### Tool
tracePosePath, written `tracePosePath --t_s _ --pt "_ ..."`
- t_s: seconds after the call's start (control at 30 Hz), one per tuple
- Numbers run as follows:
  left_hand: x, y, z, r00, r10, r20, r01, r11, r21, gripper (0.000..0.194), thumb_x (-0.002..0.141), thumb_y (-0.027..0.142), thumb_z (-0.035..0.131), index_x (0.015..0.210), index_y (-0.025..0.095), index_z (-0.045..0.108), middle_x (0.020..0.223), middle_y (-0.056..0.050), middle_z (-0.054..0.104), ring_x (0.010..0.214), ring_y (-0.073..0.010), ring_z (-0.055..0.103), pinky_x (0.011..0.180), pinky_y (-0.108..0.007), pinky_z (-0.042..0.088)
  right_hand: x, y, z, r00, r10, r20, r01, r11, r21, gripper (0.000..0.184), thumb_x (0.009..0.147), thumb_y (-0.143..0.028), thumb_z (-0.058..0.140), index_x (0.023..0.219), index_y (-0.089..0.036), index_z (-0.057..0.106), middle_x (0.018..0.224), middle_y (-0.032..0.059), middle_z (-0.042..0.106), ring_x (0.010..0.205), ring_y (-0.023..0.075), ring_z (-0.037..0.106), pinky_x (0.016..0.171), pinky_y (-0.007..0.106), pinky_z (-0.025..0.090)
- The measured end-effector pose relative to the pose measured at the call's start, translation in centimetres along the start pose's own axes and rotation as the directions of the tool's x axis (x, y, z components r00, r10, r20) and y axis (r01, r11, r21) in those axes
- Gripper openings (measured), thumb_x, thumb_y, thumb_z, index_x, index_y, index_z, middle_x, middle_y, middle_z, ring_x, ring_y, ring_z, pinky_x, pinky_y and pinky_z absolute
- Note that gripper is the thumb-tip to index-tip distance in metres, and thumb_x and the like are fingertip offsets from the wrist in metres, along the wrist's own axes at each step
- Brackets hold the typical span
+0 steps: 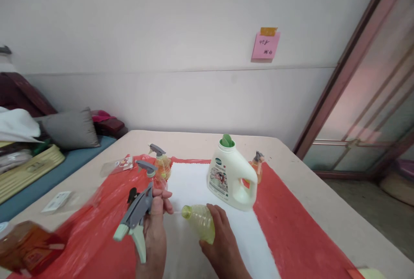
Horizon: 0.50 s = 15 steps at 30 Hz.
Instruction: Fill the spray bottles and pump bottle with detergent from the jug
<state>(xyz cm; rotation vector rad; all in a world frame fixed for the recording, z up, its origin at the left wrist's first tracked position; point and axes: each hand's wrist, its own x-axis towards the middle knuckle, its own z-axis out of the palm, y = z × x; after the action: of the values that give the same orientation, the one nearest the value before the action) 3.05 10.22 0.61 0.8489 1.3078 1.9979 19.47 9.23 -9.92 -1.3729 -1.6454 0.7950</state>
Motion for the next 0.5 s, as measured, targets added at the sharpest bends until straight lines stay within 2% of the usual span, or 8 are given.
tracePosePath --t_s 0.07,0.13,0.2,0.27,0.37,0.43,0.5 --pt "0.0 0.0 0.3 1.0 -0.007 0.02 0.008 1.0 -0.027 0.04 0.078 0.064 0.067 0.084 0.024 0.064 0.086 -0.003 0.069 0.073 -0.0175 0.061 0.073 -0.033 0.053 -0.3 -0.8 -0.2 0.999 -0.027 0.044 0.026 0.999 0.02 0.084 0.056 -0.004 0.055 0.137 -0.022 0.042 0.141 0.0124 0.045 0.136 0.0295 0.043 0.116 0.048 0.035" --pt "-0.3 -0.1 0.7 0.996 -0.076 0.037 0.078 0.996 -0.047 0.043 0.078 0.066 0.066 0.081 0.023 0.066 0.088 -0.004 0.07 0.086 -0.0212 0.066 0.079 -0.033 0.054 -0.5 -2.0 -0.4 0.997 -0.027 0.078 0.022 0.998 0.065 0.084 0.054 -0.006 0.057 0.135 -0.023 0.041 0.138 0.0111 0.048 0.133 0.0285 0.045 0.115 0.046 0.036" --pt "-0.7 -0.2 1.1 0.977 -0.2 0.076 0.204 0.978 -0.051 0.046 0.075 0.067 0.069 0.082 0.022 0.067 0.09 -0.006 0.072 0.092 -0.024 0.068 0.081 -0.035 0.054 -0.5 -3.3 -0.7 0.994 0.053 0.099 -0.064 0.991 0.119 0.083 0.052 -0.011 0.061 0.132 -0.023 0.039 0.134 0.0111 0.051 0.127 0.0299 0.05 0.11 0.046 0.04" --pt "-1.0 -0.4 1.4 0.946 -0.299 0.128 0.309 0.949 -0.07 0.048 0.073 0.067 0.071 0.087 0.021 0.067 0.093 -0.006 0.073 0.092 -0.0251 0.069 0.082 -0.037 0.055 -0.4 -4.1 -0.9 0.982 0.149 0.12 -0.171 0.966 0.196 0.082 0.05 -0.015 0.067 0.127 -0.023 0.04 0.126 0.0101 0.055 0.114 0.0307 0.056 0.099 0.044 0.047" --pt "-1.3 -0.6 1.6 0.917 -0.355 0.18 0.384 0.908 -0.168 0.048 0.073 0.066 0.072 0.091 0.022 0.064 0.095 -0.006 0.074 0.095 -0.0255 0.07 0.084 -0.038 0.054 -0.3 -4.1 -1.1 0.974 0.184 0.133 -0.223 0.884 0.412 0.079 0.045 -0.017 0.07 0.12 -0.025 0.044 0.11 0.0041 0.06 0.095 0.027 0.061 0.079 0.037 0.051" --pt "-1.3 -0.6 1.6 0.902 -0.383 0.197 0.422 0.878 -0.226 0.047 0.074 0.066 0.072 0.091 0.023 0.063 0.095 -0.006 0.074 0.098 -0.0252 0.07 0.086 -0.038 0.053 -0.3 -3.3 -1.0 0.978 0.161 0.13 -0.206 0.802 0.56 0.079 0.045 -0.018 0.072 0.12 -0.027 0.048 0.109 0.0022 0.063 0.094 0.0262 0.062 0.078 0.035 0.05" --pt "-1.4 -0.5 1.7 0.9 -0.387 0.203 0.43 0.866 -0.255 0.045 0.075 0.064 0.072 0.094 0.024 0.063 0.096 -0.005 0.074 0.1 -0.0238 0.069 0.088 -0.037 0.053 -0.5 -2.5 -0.9 0.982 0.149 0.118 -0.19 0.739 0.646 0.08 0.046 -0.021 0.076 0.121 -0.027 0.051 0.114 0.0027 0.064 0.101 0.0277 0.062 0.083 0.036 0.049"
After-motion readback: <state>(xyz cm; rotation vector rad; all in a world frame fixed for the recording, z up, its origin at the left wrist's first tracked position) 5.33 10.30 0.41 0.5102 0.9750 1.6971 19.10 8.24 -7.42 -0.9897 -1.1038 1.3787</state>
